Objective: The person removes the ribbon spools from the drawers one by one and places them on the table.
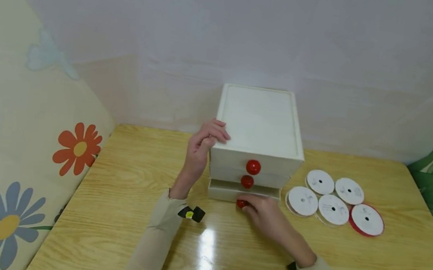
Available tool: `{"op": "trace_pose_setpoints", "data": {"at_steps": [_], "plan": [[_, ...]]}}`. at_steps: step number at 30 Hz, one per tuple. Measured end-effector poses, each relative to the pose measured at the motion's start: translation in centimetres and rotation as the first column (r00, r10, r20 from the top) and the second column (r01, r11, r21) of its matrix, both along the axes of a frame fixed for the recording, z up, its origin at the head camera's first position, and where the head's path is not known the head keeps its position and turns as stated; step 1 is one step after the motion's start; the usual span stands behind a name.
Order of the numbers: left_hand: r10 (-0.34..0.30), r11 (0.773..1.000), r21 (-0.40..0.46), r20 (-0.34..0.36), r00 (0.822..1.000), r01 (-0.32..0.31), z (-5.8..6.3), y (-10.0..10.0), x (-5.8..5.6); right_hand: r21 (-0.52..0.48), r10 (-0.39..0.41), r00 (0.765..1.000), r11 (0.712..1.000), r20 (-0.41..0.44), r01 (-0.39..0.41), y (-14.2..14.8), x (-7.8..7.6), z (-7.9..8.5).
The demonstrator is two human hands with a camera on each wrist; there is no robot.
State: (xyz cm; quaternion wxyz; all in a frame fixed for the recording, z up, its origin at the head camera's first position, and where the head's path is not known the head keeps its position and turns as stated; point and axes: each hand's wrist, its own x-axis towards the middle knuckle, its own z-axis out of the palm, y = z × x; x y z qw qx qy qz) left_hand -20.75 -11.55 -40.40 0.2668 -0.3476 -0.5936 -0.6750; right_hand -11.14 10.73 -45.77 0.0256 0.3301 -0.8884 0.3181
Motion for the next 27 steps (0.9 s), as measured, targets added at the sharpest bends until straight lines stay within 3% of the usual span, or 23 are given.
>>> {"op": "trace_pose_setpoints", "data": {"at_steps": [13, 27], "plan": [[0.005, 1.0, -0.002, 0.011, 1.0, -0.005, 0.0, 0.1, 0.1, -0.009, -0.042, 0.995, 0.999, -0.087, 0.041, -0.1, -1.7, -0.8], [0.023, 1.0, -0.008, 0.037, 0.999, -0.023, 0.0, 0.0, 0.2, 0.039, -0.063, 0.994, 0.997, -0.084, 0.067, -0.1, -2.2, -0.6]]}}
